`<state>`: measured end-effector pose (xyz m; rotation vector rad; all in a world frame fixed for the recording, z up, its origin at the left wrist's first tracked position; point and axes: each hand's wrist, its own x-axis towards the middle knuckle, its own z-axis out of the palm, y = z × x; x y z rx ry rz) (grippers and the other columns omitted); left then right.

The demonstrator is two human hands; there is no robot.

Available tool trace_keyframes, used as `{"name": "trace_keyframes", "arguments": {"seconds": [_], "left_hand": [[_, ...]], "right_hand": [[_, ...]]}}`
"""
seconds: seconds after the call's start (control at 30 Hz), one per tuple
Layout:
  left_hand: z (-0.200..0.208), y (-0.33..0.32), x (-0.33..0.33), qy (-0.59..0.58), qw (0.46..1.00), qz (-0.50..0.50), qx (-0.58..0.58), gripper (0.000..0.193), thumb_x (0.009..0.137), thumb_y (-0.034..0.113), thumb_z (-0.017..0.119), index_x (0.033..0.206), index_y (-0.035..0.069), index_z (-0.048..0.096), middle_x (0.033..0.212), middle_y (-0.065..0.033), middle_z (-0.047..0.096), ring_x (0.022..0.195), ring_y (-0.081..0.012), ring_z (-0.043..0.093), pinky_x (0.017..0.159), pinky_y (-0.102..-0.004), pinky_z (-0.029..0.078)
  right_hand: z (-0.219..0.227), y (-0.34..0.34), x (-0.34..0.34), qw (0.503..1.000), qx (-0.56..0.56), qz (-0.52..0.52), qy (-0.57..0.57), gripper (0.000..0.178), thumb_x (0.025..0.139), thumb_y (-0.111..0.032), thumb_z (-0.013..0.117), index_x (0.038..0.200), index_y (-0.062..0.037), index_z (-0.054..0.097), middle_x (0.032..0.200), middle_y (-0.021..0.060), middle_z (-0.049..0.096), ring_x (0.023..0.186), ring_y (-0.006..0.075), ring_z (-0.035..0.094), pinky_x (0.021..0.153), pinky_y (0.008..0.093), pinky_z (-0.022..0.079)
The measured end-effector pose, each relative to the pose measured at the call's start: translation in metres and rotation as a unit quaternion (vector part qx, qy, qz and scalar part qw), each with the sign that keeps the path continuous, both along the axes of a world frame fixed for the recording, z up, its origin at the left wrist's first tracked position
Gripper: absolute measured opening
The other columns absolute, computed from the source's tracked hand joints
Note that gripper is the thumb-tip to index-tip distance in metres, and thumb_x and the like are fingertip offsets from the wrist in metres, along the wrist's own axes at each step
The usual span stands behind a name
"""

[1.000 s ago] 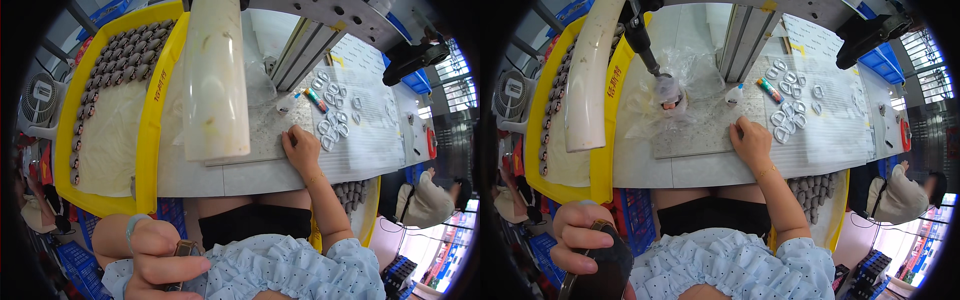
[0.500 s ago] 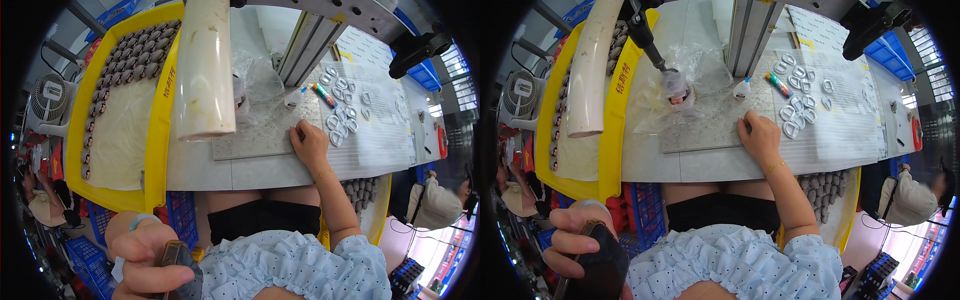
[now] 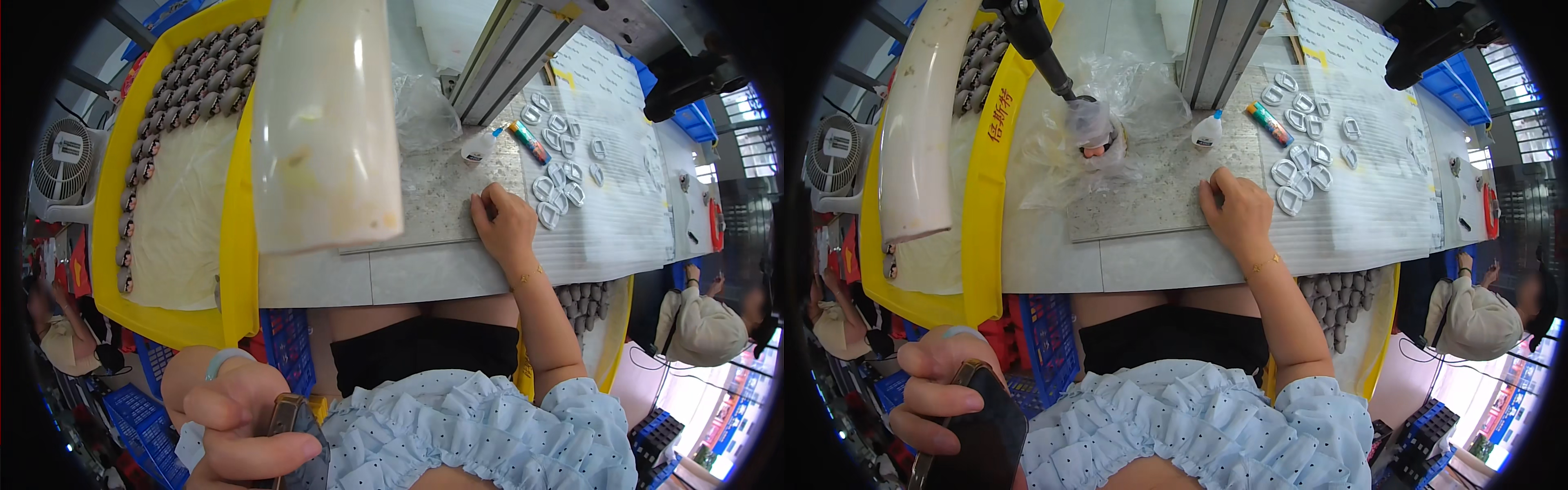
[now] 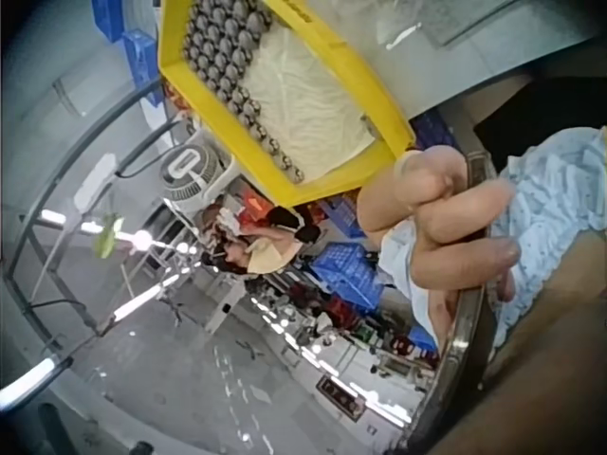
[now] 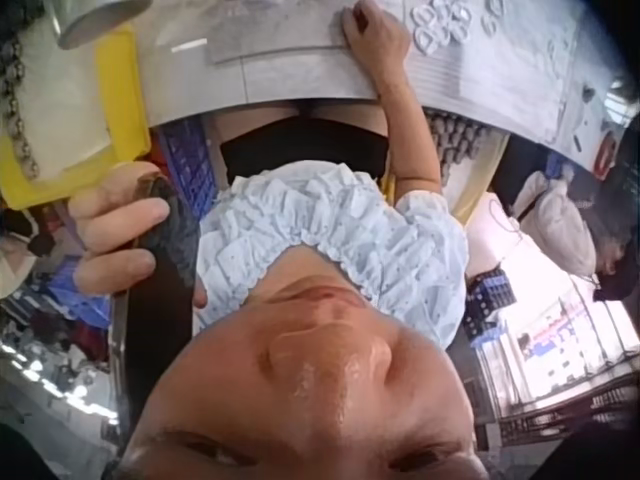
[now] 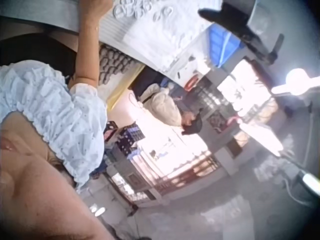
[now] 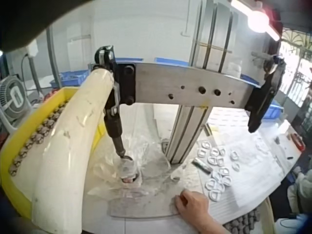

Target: The person applies glue into figurine heads from a bottle, attaches face inserts by hand, and presses them using a mechanical press. The person then arranges and glues small figurine components on the work table.

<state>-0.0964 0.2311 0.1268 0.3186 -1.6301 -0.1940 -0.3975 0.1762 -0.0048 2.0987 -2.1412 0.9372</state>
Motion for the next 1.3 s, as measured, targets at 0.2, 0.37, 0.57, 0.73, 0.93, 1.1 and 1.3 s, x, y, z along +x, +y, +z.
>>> {"name": "trace_keyframes", "arguments": {"seconds": [0.2,0.37,0.57,0.73,0.93,1.1,1.3], "left_hand": [[-0.007,-0.002,0.006,-0.002,0.999,-0.031,-0.009,0.03,0.066,0.04,0.076,0.081,0.037,0.05,0.088,0.0109,0.039,0.074,-0.0065,0.049,0.072,-0.0354,0.023],[-0.01,-0.005,0.005,0.013,0.998,-0.054,-0.033,0.029,0.067,0.043,0.075,0.085,0.037,0.053,0.09,0.0106,0.04,0.073,-0.0071,0.049,0.072,-0.0359,0.024],[-0.015,-0.01,0.014,-0.018,0.994,-0.101,-0.045,0.027,0.071,0.044,0.072,0.091,0.036,0.056,0.094,0.0093,0.041,0.074,-0.008,0.051,0.075,-0.0373,0.028],[-0.007,-0.01,0.006,-0.024,0.992,-0.116,-0.036,0.026,0.072,0.043,0.071,0.093,0.035,0.056,0.095,0.0086,0.041,0.077,-0.0082,0.052,0.08,-0.0386,0.03],[-0.015,-0.01,0.014,-0.017,0.993,-0.114,-0.036,0.024,0.075,0.033,0.071,0.094,0.032,0.056,0.094,0.0081,0.042,0.073,-0.007,0.053,0.085,-0.0395,0.03],[-0.028,-0.013,0.023,-0.011,0.992,-0.102,-0.075,0.022,0.077,0.027,0.07,0.093,0.029,0.056,0.093,0.0079,0.043,0.07,-0.0063,0.054,0.086,-0.0402,0.031],[-0.017,-0.013,0.018,-0.044,0.988,-0.14,-0.052,0.022,0.076,0.035,0.069,0.095,0.032,0.057,0.095,0.0069,0.042,0.073,-0.0079,0.054,0.086,-0.041,0.031]], "right_hand": [[-0.001,0.002,-0.001,1.0,0.006,-0.002,-0.003,0.021,0.076,-0.019,0.065,0.065,-0.0085,0.05,0.054,0.0041,0.051,0.049,0.0207,0.052,0.047,0.0324,0.039],[0.005,0.003,-0.004,1.0,0.018,-0.005,-0.006,0.017,0.077,-0.017,0.064,0.069,-0.0079,0.053,0.054,0.0052,0.051,0.049,0.0212,0.052,0.048,0.0321,0.039],[0.034,-0.021,-0.034,0.989,0.13,-0.001,-0.071,0.011,0.078,-0.014,0.062,0.085,-0.0063,0.06,0.071,0.0091,0.057,0.065,0.0238,0.056,0.058,0.0326,0.043],[0.024,-0.058,-0.081,0.991,-0.007,-0.04,0.127,0.017,0.078,-0.014,0.06,0.092,-0.0046,0.06,0.084,0.0098,0.059,0.078,0.0255,0.056,0.07,0.0347,0.045],[0.019,-0.07,-0.087,0.99,-0.012,-0.013,0.143,0.021,0.078,-0.012,0.057,0.097,-0.003,0.059,0.081,0.0107,0.058,0.076,0.0246,0.056,0.07,0.034,0.044],[0.033,-0.051,-0.064,0.987,0.02,-0.017,-0.159,0.018,0.082,-0.016,0.054,0.093,-0.0018,0.058,0.069,0.0093,0.054,0.064,0.0188,0.052,0.061,0.0301,0.041],[0.068,-0.045,-0.038,0.989,0.055,-0.051,-0.131,0.031,0.088,-0.026,0.05,0.073,0.001,0.055,0.054,0.0062,0.045,0.052,0.0139,0.038,0.051,0.0286,0.034]]}}
